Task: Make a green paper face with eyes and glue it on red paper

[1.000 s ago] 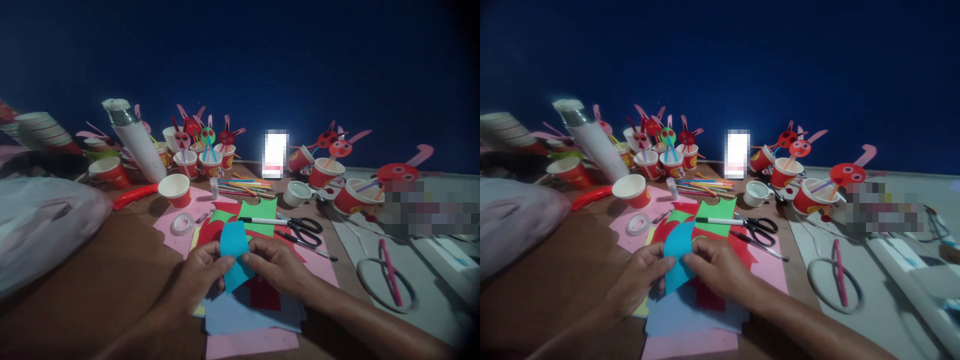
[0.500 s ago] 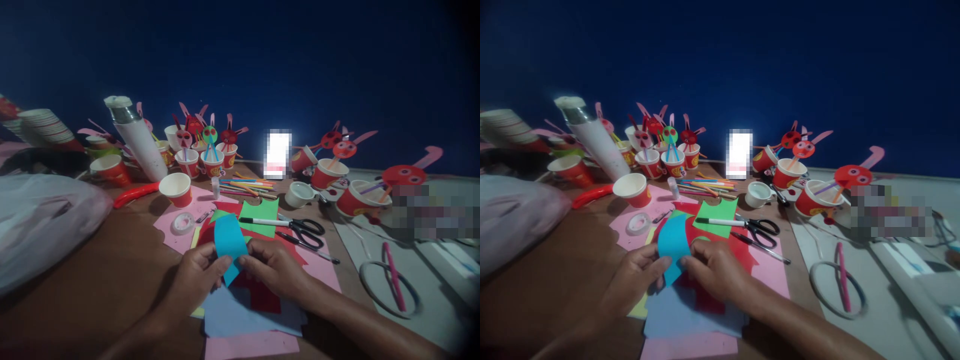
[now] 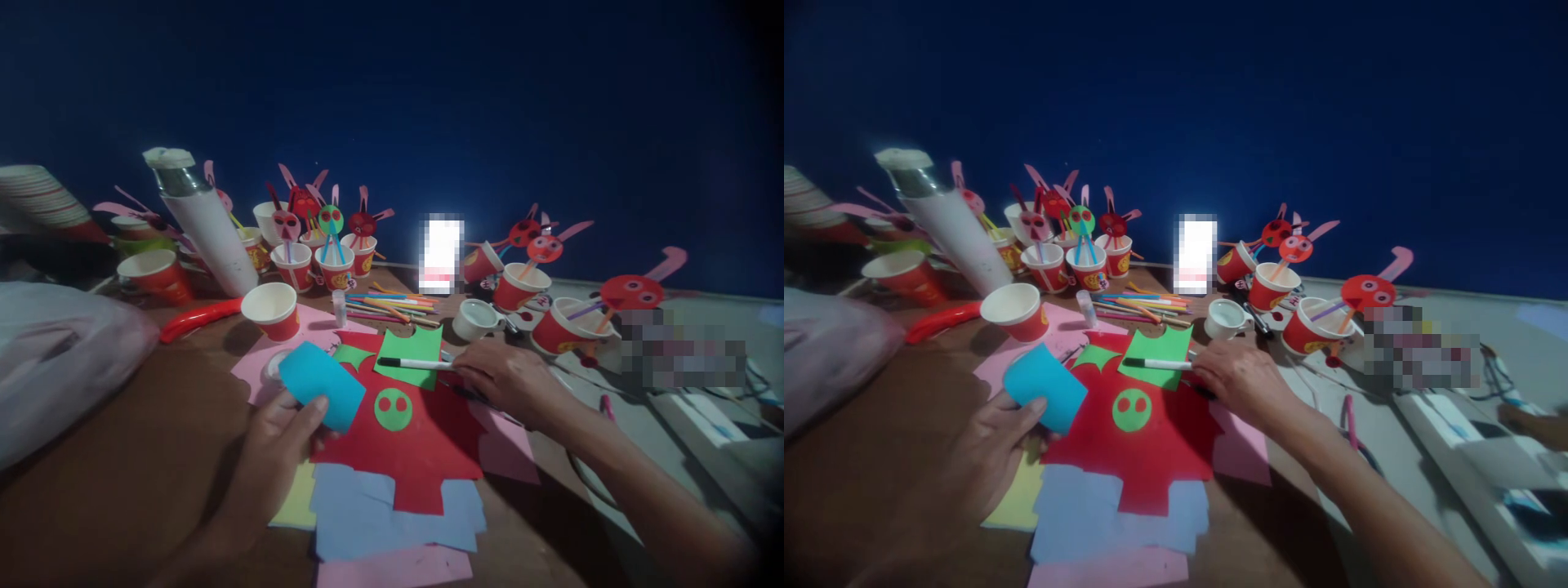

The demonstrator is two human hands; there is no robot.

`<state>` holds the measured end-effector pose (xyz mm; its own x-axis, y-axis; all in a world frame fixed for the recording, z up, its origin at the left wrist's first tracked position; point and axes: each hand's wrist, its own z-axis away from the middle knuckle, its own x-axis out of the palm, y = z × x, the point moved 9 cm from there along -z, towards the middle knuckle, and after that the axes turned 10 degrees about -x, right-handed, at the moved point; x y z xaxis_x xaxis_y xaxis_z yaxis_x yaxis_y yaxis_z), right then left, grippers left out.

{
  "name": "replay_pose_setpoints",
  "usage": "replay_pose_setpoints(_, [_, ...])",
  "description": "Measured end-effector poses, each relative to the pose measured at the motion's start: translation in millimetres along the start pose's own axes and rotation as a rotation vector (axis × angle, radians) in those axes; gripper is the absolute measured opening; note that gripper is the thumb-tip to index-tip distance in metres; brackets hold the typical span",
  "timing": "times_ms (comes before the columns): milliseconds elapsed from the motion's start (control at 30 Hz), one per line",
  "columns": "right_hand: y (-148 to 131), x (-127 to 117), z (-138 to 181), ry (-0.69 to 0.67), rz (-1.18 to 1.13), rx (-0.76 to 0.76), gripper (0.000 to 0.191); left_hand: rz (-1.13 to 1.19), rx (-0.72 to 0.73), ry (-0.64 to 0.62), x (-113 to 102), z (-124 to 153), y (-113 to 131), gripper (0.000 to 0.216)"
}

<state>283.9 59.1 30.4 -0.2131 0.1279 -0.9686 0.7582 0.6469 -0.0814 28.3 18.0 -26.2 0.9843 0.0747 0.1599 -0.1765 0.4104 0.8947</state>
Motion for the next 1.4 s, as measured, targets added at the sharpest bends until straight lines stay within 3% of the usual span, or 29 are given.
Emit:
replay_pose_setpoints(233, [10.6,6.8,13.6,-0.061,0.008,0.059,0.018,0.148,0.01,0.002,-1.8,-0.4,5.2,0.02])
replay_pose_setpoints(400, [8.4,4.6,8.0,-0.051,0.022,0.057,0.018,0.15,-0.009,-0.037,-1.7,1.2,5.9,0.025])
replay_pose_setpoints(633, [12.9,17.1,0.8,-0.015,0.134,0.051,0.022,0.075,0.09,-0.011,-0.2,2.6,18.8,0.027])
replay_pose_setpoints(767, [12.0,26.2,1.0,-0.018,0.127,0.017,0.022,0.033,0.052,0.037,-2.2,2.6,16.1,0.022])
replay_pose_setpoints(1067, [13.1,22.8,2.5,0.002,0.074,0.051,0.022,0.013,-0.048,-0.032,3.0,-0.1,6.6,0.024])
replay_pose_setpoints(1200, [9.9,21.1,0.7,-0.066,0.053,0.048,0.02,-0.025,-0.063,-0.009,2.9,-1.6,3.3,0.031])
replay_pose_setpoints(1400, [36.3,10.3,17.8,-0.216,0.137,0.261,0.021,-0.062,-0.056,0.005,2.0,-8.4,-5.4,0.032])
